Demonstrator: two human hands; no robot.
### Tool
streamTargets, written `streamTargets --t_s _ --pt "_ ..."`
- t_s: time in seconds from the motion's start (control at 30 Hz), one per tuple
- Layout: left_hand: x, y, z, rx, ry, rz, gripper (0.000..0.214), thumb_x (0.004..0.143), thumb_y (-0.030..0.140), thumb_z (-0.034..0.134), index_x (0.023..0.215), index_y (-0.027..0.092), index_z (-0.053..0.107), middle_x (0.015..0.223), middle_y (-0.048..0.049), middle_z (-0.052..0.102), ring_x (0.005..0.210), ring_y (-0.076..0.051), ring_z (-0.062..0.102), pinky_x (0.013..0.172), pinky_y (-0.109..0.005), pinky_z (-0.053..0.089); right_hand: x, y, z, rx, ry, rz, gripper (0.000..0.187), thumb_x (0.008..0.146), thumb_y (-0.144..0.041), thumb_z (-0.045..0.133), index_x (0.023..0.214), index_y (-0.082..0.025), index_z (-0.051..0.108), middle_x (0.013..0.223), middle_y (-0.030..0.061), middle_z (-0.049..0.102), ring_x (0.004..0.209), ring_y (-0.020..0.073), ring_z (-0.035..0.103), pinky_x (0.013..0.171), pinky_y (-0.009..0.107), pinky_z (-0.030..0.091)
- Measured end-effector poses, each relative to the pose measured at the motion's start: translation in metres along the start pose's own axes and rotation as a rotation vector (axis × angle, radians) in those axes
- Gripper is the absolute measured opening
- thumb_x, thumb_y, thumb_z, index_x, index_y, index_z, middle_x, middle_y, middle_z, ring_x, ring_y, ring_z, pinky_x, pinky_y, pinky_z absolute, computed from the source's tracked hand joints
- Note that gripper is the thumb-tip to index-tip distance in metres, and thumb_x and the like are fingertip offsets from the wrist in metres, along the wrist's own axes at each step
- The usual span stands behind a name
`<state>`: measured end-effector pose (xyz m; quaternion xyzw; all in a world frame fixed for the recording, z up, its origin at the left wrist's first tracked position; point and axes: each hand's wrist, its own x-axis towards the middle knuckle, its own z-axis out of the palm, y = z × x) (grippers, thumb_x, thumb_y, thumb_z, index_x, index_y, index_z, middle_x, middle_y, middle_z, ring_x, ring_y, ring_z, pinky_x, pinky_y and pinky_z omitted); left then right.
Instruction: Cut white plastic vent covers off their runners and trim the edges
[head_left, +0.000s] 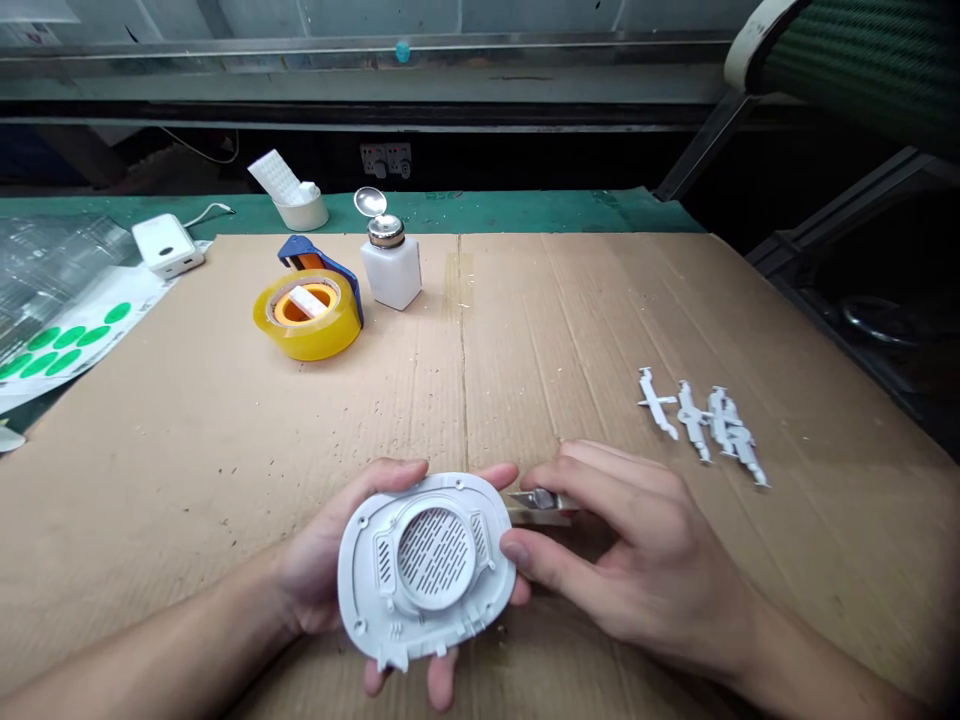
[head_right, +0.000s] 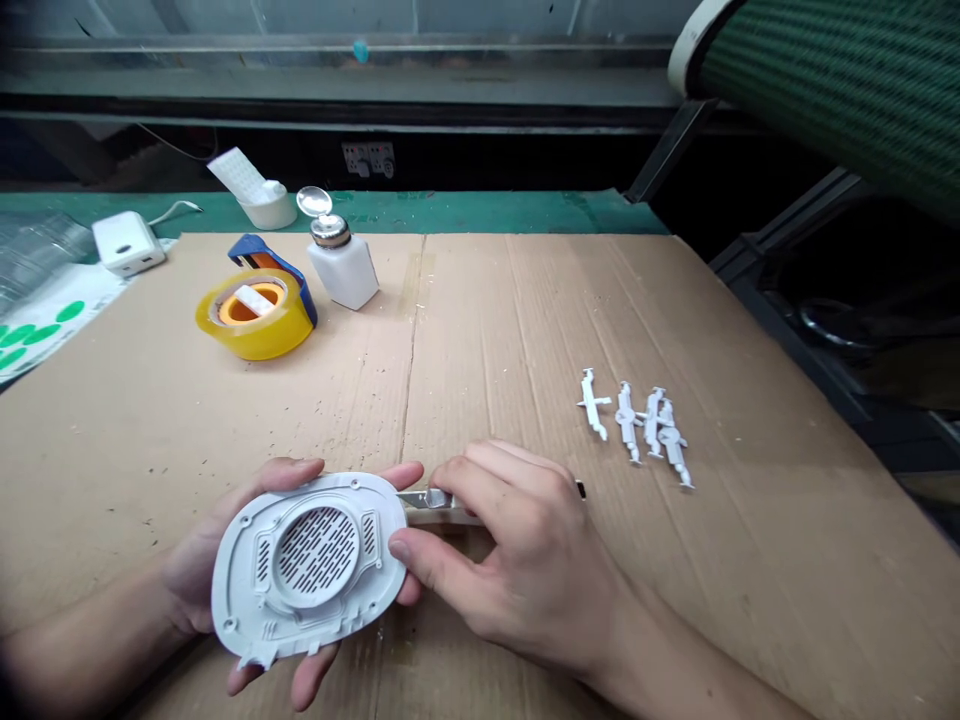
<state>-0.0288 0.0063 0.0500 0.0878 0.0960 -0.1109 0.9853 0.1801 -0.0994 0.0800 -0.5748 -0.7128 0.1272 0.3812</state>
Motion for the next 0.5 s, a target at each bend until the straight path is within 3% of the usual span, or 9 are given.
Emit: streamTargets --t_s 0.13,0.37,0.43,0.5 --pt "0.002 0.0 -0.001 -0.044 0.013 -0.059 0.07 0.093 0.063 0.037 0.152 0.025 0.034 0.125 -0.0191 0.066 0.081 -0.029 0.075 0.043 -0.02 0.056 0.004 -0.003 0.002 0.036 -0.009 0.083 0.01 0.084 -0.028 0.075 0.086 -0.019 0.07 0.062 -0.0047 0.054 0.054 0.0096 0.049 0.048 0.023 0.036" --pt "0.003 0.0 -0.002 -0.066 0.033 -0.087 0.073 0.086 0.065 0.047 0.151 0.032 0.037 0.12 -0.0191 0.068 0.078 -0.03 0.075 0.043 -0.023 0.055 0.004 0.004 -0.003 -0.171 0.148 0.126 0.023 0.094 -0.029 0.064 0.075 -0.017 0.065 0.059 -0.003 0.054 0.049 0.0085 0.045 0.047 0.024 0.033" --pt "0.0 0.001 0.004 -0.028 0.064 -0.069 0.069 0.089 0.066 0.031 0.151 0.034 0.034 0.119 -0.0154 0.069 0.079 -0.031 0.074 0.043 -0.023 0.051 0.006 0.008 -0.007 -0.214 0.183 0.142 0.027 0.096 -0.028 0.061 0.071 -0.017 0.063 0.056 -0.0043 0.049 0.047 0.0072 0.041 0.046 0.023 0.031" --pt "-0.005 0.002 0.014 0.038 0.115 -0.04 0.072 0.089 0.057 -0.002 0.15 0.035 0.03 0.116 -0.0085 0.069 0.08 -0.032 0.071 0.042 -0.023 0.041 0.008 0.013 -0.013 -0.247 0.216 0.143 0.033 0.097 -0.027 0.058 0.066 -0.017 0.06 0.051 -0.006 0.039 0.045 0.0059 0.035 0.045 0.023 0.028"
